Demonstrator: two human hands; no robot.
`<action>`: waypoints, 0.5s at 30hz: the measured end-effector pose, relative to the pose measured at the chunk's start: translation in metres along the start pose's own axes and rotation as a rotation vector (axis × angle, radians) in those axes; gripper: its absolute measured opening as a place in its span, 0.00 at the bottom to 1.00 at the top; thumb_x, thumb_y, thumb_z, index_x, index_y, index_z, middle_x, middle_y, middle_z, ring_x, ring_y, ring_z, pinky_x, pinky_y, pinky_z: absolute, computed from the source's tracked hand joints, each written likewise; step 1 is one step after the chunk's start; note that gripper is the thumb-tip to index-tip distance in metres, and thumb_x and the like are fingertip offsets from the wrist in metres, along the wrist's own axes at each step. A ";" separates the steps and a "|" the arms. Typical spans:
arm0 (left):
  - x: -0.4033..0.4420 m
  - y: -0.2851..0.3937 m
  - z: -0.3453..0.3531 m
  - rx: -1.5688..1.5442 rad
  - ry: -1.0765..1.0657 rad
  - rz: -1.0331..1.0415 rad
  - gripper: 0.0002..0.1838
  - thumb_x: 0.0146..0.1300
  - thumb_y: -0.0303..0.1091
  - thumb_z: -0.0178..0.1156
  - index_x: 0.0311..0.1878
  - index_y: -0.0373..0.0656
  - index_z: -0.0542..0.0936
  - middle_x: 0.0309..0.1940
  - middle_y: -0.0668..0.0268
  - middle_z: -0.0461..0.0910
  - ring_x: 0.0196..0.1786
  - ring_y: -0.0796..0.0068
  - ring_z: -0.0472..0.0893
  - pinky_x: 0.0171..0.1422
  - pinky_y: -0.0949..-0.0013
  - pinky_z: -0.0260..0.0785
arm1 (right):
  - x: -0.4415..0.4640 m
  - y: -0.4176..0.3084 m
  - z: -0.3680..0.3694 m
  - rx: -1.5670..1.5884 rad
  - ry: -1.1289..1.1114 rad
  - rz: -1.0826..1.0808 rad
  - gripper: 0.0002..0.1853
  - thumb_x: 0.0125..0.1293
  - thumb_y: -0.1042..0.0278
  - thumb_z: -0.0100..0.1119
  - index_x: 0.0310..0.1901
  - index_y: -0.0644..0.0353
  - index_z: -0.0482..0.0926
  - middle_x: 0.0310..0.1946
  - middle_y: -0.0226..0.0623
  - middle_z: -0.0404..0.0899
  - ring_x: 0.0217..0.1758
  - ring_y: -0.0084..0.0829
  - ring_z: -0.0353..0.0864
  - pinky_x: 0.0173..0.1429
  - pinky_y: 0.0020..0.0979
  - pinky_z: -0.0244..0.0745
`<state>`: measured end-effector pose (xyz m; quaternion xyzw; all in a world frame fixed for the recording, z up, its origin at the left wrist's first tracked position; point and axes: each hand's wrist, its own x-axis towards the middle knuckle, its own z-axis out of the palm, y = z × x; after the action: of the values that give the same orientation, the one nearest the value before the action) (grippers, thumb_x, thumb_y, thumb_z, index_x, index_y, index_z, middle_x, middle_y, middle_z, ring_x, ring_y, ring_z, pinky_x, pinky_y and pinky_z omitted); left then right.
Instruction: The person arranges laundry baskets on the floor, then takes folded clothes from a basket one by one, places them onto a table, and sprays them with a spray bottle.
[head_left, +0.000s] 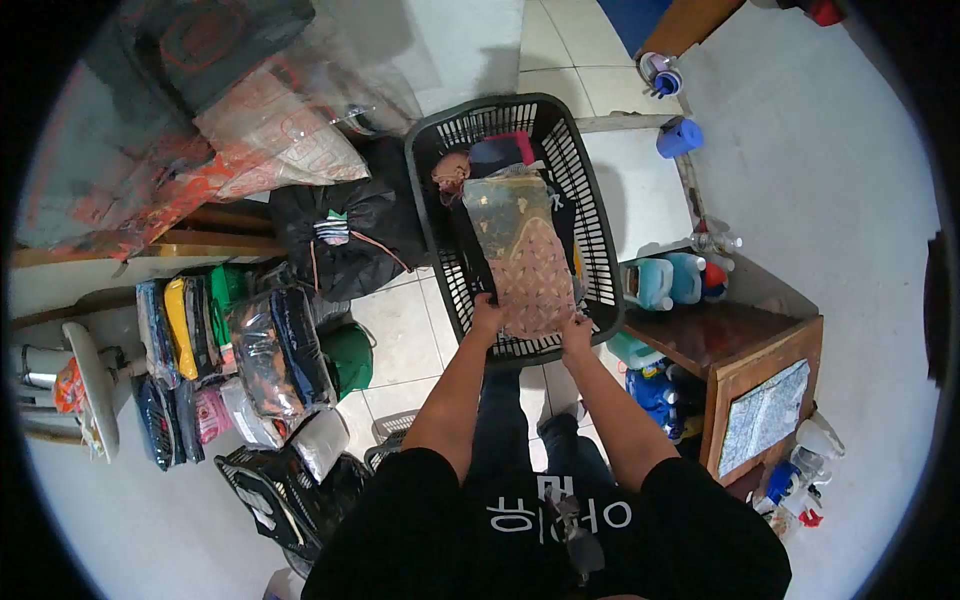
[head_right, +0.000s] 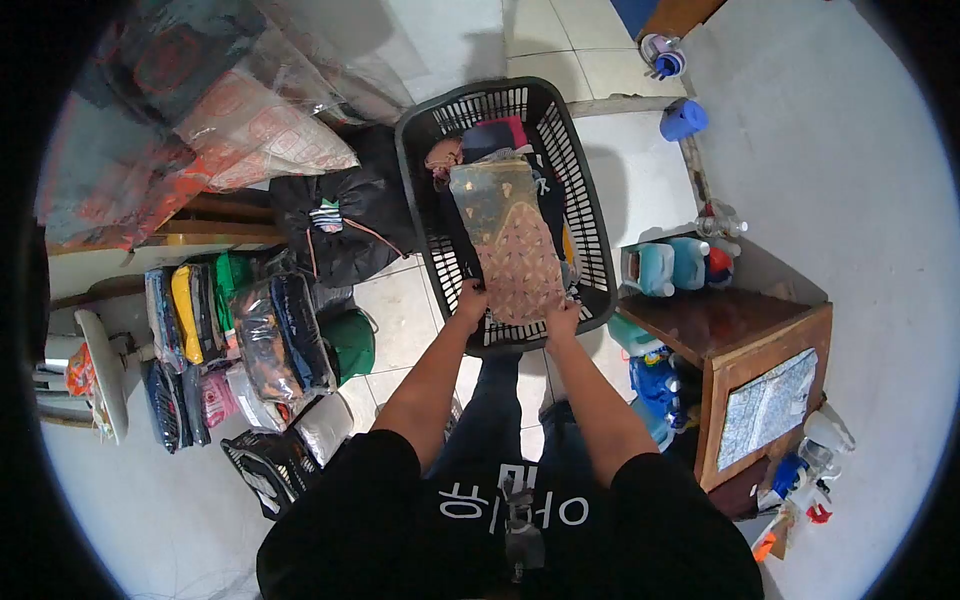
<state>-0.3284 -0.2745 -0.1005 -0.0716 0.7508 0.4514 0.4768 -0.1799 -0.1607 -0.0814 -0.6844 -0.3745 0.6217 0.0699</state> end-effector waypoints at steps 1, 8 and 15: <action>-0.007 0.006 -0.002 0.046 -0.004 -0.039 0.36 0.50 0.30 0.65 0.61 0.32 0.60 0.47 0.51 0.74 0.46 0.64 0.77 0.56 0.65 0.67 | -0.002 0.007 -0.004 -0.008 -0.026 0.060 0.27 0.57 0.66 0.59 0.57 0.59 0.62 0.48 0.40 0.69 0.42 0.32 0.73 0.47 0.32 0.70; -0.014 -0.002 -0.006 -0.200 -0.329 -0.121 0.21 0.56 0.32 0.63 0.51 0.39 0.70 0.41 0.64 0.76 0.41 0.73 0.76 0.46 0.68 0.69 | -0.027 0.022 -0.013 0.246 -0.366 0.515 0.23 0.62 0.53 0.56 0.55 0.53 0.66 0.50 0.41 0.70 0.47 0.37 0.73 0.55 0.47 0.67; -0.060 0.041 -0.002 -0.591 -0.571 -0.100 0.22 0.59 0.37 0.61 0.55 0.45 0.69 0.48 0.67 0.76 0.44 0.73 0.78 0.49 0.66 0.73 | -0.068 -0.042 0.008 0.828 -0.593 0.266 0.29 0.63 0.58 0.54 0.63 0.56 0.59 0.56 0.43 0.69 0.58 0.38 0.71 0.59 0.42 0.68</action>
<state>-0.3202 -0.2716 -0.0280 -0.1137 0.4218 0.6256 0.6464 -0.2013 -0.1752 -0.0051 -0.4357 -0.0113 0.8881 0.1459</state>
